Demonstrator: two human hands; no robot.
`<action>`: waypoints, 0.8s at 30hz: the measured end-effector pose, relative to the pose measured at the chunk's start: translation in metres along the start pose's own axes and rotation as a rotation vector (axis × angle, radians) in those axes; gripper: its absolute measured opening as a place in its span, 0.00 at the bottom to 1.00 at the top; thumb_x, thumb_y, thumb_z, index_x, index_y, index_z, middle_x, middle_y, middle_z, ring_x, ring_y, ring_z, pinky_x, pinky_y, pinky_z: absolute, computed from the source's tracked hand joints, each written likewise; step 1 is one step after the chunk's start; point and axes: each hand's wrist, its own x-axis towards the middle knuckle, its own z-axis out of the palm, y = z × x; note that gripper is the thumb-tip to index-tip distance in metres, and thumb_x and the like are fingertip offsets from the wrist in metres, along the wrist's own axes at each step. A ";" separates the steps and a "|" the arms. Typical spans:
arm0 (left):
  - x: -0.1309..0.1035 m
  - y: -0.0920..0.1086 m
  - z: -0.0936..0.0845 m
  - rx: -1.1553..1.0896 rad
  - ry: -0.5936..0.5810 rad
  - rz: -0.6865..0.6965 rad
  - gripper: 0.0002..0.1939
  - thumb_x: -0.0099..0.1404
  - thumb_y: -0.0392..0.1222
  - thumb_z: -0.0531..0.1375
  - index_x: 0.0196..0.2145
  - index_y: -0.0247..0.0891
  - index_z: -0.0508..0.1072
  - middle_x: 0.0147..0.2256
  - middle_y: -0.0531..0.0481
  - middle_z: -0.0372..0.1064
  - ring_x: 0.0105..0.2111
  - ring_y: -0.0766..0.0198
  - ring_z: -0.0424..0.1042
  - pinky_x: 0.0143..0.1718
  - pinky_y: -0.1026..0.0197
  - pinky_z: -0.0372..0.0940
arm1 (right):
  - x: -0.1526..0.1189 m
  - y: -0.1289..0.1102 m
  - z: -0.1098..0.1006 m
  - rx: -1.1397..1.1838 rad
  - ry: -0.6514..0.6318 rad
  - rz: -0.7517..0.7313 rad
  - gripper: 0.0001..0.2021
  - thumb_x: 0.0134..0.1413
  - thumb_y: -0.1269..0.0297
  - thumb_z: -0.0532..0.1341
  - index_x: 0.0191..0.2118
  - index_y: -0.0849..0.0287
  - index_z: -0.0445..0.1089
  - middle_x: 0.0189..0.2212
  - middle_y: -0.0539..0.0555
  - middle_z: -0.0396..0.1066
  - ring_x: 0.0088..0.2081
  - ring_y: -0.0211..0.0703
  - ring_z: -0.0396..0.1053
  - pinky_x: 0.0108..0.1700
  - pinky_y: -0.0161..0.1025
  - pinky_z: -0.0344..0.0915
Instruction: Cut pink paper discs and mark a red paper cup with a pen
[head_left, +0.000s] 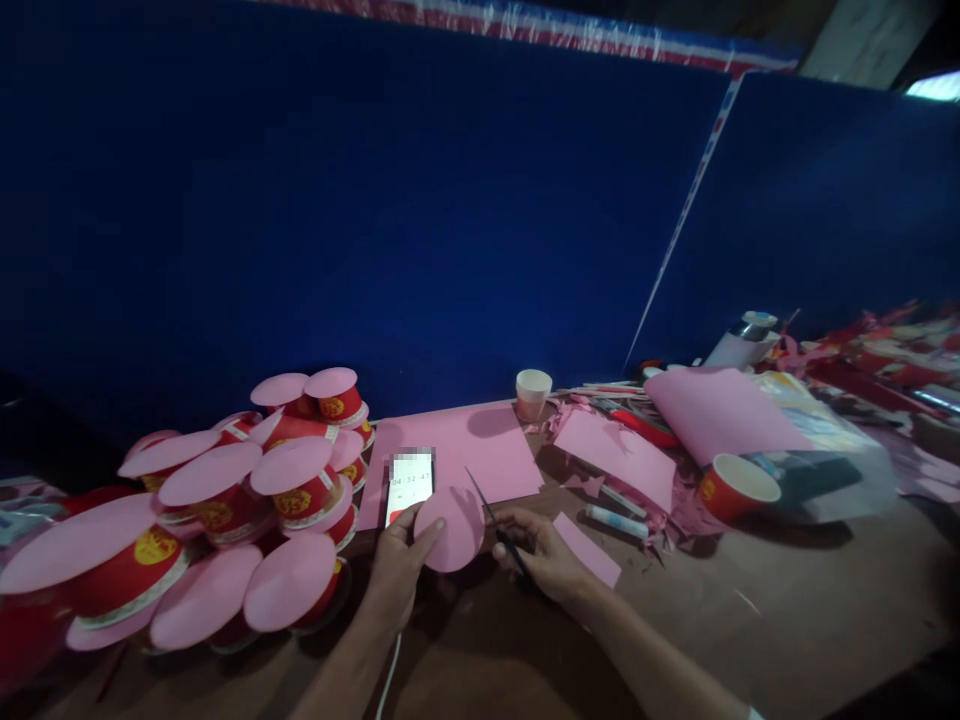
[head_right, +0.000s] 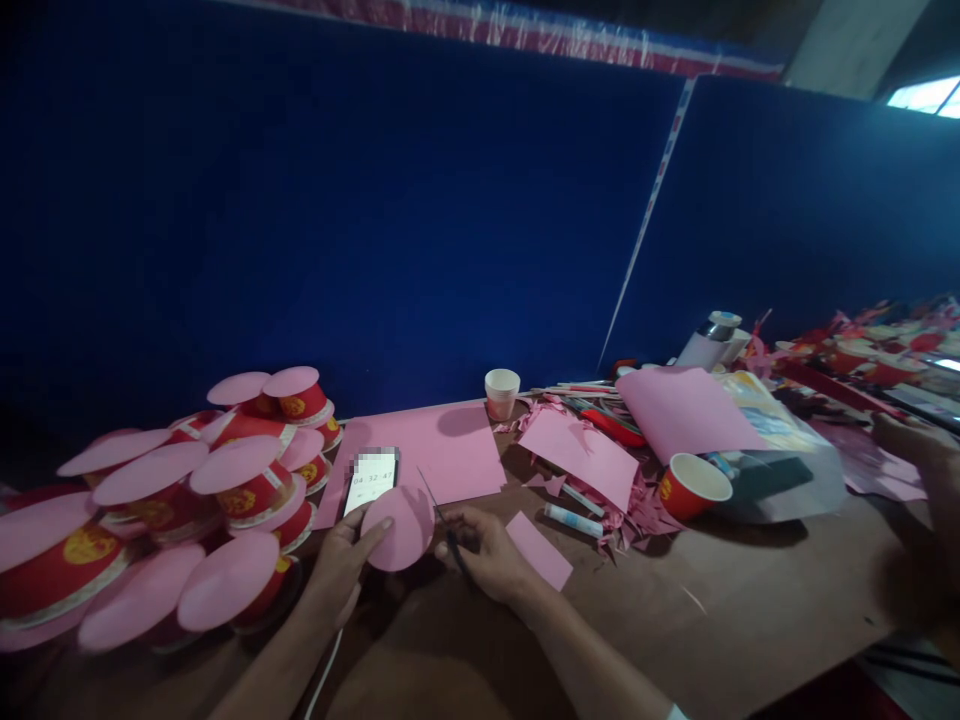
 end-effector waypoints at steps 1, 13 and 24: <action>0.000 0.001 0.000 -0.002 0.000 -0.004 0.22 0.47 0.39 0.67 0.42 0.35 0.72 0.33 0.49 0.75 0.34 0.62 0.71 0.36 0.61 0.65 | 0.000 -0.001 0.000 -0.002 0.001 0.000 0.17 0.46 0.56 0.64 0.41 0.59 0.67 0.22 0.46 0.62 0.20 0.29 0.57 0.21 0.27 0.56; -0.002 0.004 0.002 0.013 0.042 -0.062 0.19 0.47 0.45 0.66 0.36 0.31 0.75 0.26 0.49 0.74 0.27 0.64 0.70 0.31 0.63 0.64 | 0.000 -0.001 -0.001 -0.055 -0.059 -0.033 0.16 0.47 0.57 0.64 0.41 0.61 0.71 0.26 0.50 0.66 0.26 0.33 0.59 0.26 0.30 0.57; -0.003 0.006 0.003 0.024 0.051 -0.074 0.21 0.45 0.48 0.67 0.35 0.30 0.76 0.24 0.47 0.73 0.25 0.63 0.70 0.29 0.62 0.64 | -0.001 -0.002 -0.001 -0.082 -0.077 -0.054 0.16 0.48 0.56 0.63 0.40 0.62 0.71 0.27 0.50 0.68 0.27 0.34 0.62 0.29 0.31 0.58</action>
